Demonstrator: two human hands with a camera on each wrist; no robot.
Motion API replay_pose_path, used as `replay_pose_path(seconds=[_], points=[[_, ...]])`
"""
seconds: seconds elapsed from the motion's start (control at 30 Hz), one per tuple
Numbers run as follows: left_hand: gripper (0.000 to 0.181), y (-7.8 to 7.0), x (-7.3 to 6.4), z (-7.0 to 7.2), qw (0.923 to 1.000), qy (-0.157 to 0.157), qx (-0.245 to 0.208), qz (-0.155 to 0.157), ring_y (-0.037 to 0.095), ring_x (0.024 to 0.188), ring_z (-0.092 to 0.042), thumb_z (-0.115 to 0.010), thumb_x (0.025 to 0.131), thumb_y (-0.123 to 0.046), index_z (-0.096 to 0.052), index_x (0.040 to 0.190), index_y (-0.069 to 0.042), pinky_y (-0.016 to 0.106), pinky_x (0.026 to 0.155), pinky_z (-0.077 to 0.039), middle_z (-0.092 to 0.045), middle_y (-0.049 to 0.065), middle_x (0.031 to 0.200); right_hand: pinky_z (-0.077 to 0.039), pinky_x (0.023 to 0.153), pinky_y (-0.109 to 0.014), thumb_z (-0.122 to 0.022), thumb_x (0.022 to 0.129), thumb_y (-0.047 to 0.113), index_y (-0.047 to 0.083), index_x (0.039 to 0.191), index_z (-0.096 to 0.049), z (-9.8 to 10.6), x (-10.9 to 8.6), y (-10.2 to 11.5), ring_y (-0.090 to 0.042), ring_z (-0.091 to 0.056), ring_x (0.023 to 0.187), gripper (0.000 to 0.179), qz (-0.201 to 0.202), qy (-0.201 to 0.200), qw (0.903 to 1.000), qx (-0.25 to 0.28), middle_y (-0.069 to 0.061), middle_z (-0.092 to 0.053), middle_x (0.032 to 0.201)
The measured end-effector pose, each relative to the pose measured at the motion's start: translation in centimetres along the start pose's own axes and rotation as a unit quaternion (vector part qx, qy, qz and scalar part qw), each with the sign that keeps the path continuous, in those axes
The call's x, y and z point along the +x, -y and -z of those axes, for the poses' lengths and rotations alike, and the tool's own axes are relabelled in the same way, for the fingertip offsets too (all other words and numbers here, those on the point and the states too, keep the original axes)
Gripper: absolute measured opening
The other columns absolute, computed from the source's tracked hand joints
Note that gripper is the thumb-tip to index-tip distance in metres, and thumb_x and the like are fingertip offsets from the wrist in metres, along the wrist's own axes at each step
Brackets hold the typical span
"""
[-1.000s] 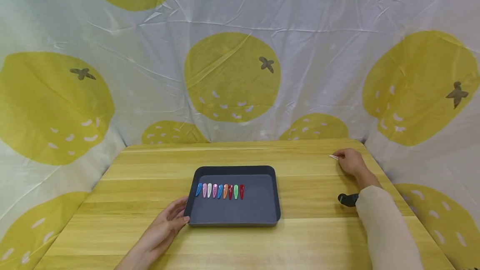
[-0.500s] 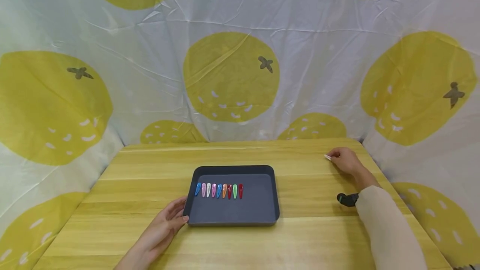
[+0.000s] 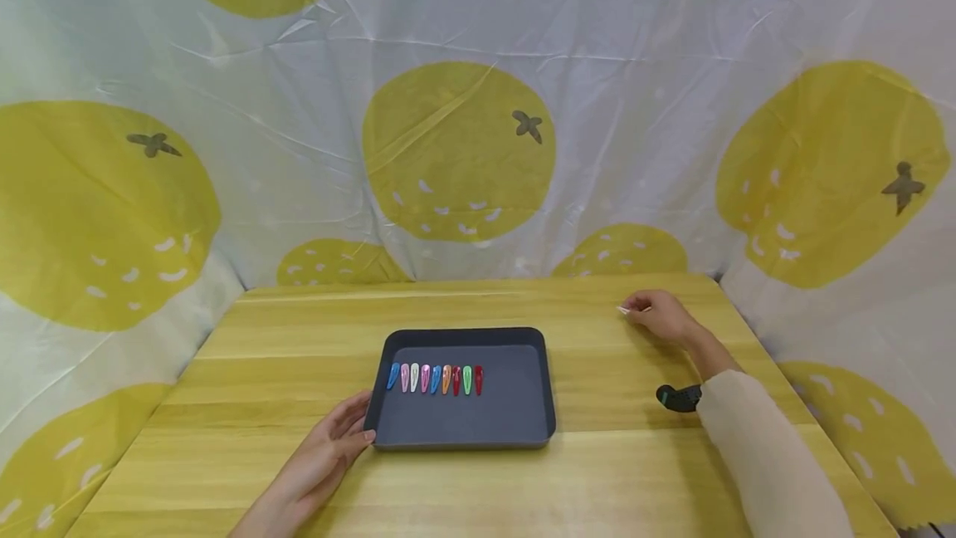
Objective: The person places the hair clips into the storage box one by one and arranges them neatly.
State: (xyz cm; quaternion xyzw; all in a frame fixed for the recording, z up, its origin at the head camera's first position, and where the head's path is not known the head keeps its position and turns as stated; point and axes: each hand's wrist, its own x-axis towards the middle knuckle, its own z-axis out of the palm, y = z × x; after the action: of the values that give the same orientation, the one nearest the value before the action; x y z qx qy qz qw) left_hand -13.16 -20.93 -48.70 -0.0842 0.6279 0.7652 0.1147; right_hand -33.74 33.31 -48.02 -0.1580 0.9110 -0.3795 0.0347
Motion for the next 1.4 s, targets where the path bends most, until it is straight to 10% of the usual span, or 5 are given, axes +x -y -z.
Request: replay_pose_path(seconds=[0.57, 0.8, 1.4], points=[[0.071, 0.0, 0.1, 0.0, 0.9999, -0.006, 0.005, 0.009, 0.040, 0.145, -0.030, -0.061, 0.093, 0.013, -0.032, 0.156, 0.003, 0.039, 0.110, -0.041, -0.031, 0.026, 0.158, -0.056, 0.084, -0.046, -0.063, 0.103, 0.009, -0.007, 0.122, -0.069, -1.1, 1.4, 4.3, -0.034, -0.065, 0.099, 0.025, 0.044, 0.129, 0.9886, 0.063, -0.020, -0.068, 0.116], [0.070, 0.0, 0.2, 0.0, 0.9999, -0.004, 0.005, 0.012, 0.040, 0.145, -0.029, -0.061, 0.093, 0.012, -0.032, 0.156, 0.003, 0.039, 0.111, -0.040, -0.031, 0.026, 0.159, -0.051, 0.074, -0.049, -0.061, 0.105, 0.010, -0.004, 0.117, -0.073, -1.6, 2.6, 7.2, -0.042, -0.053, 0.079, 0.022, 0.081, 0.185, 0.9785, 0.043, -0.022, -0.067, 0.097], [0.069, -0.1, 0.3, -0.2, 0.9999, -0.006, 0.006, 0.013, 0.040, 0.145, -0.029, -0.061, 0.093, 0.012, -0.032, 0.156, 0.004, 0.042, 0.112, -0.039, -0.030, 0.026, 0.159, -0.048, 0.067, -0.028, -0.063, 0.103, 0.006, 0.004, 0.103, -0.076, -7.5, 5.1, 17.7, -0.007, -0.053, 0.070, 0.014, 0.234, 0.356, 0.9013, -0.081, -0.006, -0.069, 0.087]])
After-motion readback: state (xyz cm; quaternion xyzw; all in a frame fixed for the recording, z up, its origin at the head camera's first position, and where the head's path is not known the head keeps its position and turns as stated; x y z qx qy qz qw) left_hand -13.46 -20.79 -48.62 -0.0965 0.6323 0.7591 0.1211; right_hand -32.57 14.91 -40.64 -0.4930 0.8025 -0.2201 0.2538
